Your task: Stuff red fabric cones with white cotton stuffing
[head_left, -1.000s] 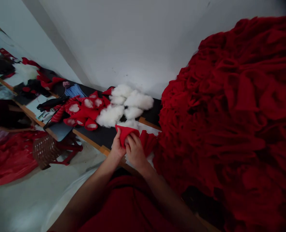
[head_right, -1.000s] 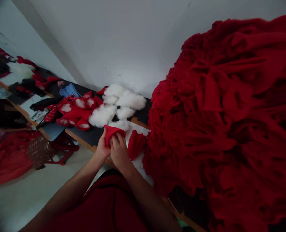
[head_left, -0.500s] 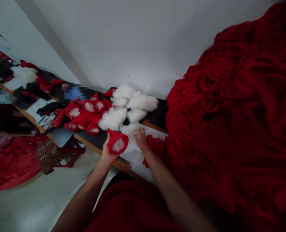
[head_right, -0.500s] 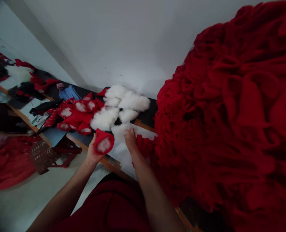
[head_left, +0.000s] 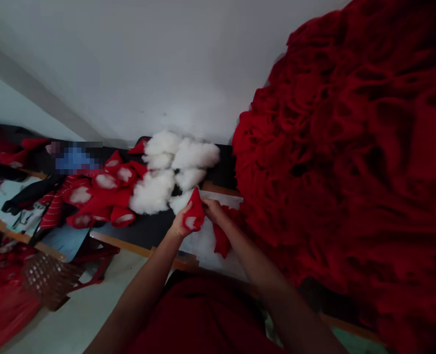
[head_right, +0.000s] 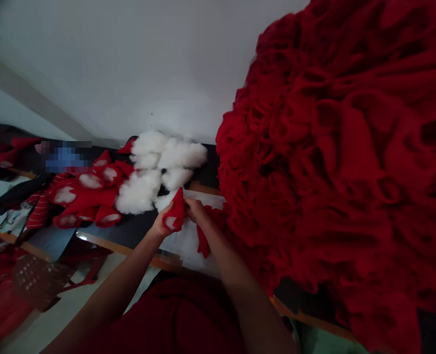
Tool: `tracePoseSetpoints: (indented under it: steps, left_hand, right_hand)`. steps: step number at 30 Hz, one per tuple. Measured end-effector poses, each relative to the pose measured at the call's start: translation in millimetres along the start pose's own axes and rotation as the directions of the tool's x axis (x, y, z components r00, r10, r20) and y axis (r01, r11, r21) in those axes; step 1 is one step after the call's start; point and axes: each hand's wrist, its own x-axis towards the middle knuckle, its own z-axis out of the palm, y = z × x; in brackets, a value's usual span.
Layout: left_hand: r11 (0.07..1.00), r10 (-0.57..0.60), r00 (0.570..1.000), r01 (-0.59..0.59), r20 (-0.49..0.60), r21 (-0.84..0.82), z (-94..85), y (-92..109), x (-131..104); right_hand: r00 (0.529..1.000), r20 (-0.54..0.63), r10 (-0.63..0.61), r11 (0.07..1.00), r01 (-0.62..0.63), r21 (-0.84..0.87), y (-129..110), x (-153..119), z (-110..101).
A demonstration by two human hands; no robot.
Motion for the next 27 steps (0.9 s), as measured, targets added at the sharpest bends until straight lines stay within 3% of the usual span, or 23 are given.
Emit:
tracePoseSetpoints:
  steps: [4, 8, 10, 13, 16, 18, 20, 22, 24, 27]
  left_hand:
    - [1.000, 0.000, 1.000, 0.000, -0.006, -0.015, 12.1, 6, 5]
    - [0.993, 0.075, 0.996, -0.078, -0.044, -0.089, 24.5, 14, 11]
    - [0.989, 0.097, 0.994, -0.102, -0.056, -0.104, 28.1, 18, 15]
    - [0.979, 0.147, 0.987, -0.154, -0.059, -0.132, 31.5, 25, 15]
    - [0.974, 0.170, 0.985, -0.172, -0.026, -0.150, 37.5, 25, 2]
    - [0.976, 0.160, 0.987, -0.157, 0.008, -0.152, 44.4, 20, -9]
    - [0.977, 0.150, 0.988, -0.144, 0.029, -0.159, 52.5, 11, -19]
    - [0.977, 0.137, 0.990, -0.131, 0.028, -0.166, 60.3, 1, -26]
    - [0.974, 0.144, 0.989, -0.140, 0.013, -0.178, 66.8, -9, -32]
    - [0.963, 0.190, 0.982, -0.184, 0.010, -0.195, 74.6, -22, -40]
  right_hand:
    - [0.982, -0.153, 0.108, 0.984, -0.084, 0.157, 3, -2, 11]
    - [0.920, -0.313, 0.236, 0.935, -0.127, 0.332, 0, -11, 21]
    - [0.891, -0.368, 0.268, 0.914, -0.114, 0.388, -8, -17, 14]
    - [0.869, -0.421, 0.262, 0.898, -0.059, 0.437, -31, -32, -12]
    - [0.848, -0.524, 0.083, 0.932, 0.120, 0.341, -64, -56, -40]
    - [0.813, -0.561, -0.156, 0.968, 0.240, 0.077, -84, -77, -50]
    - [0.772, -0.479, -0.418, 0.908, 0.367, -0.202, -94, -94, -48]
    - [0.738, -0.332, -0.587, 0.799, 0.463, -0.383, -95, -105, -38]
    - [0.733, -0.244, -0.635, 0.735, 0.476, -0.484, -88, -108, -24]
    - [0.776, -0.220, -0.591, 0.727, 0.394, -0.563, -79, -103, -6]
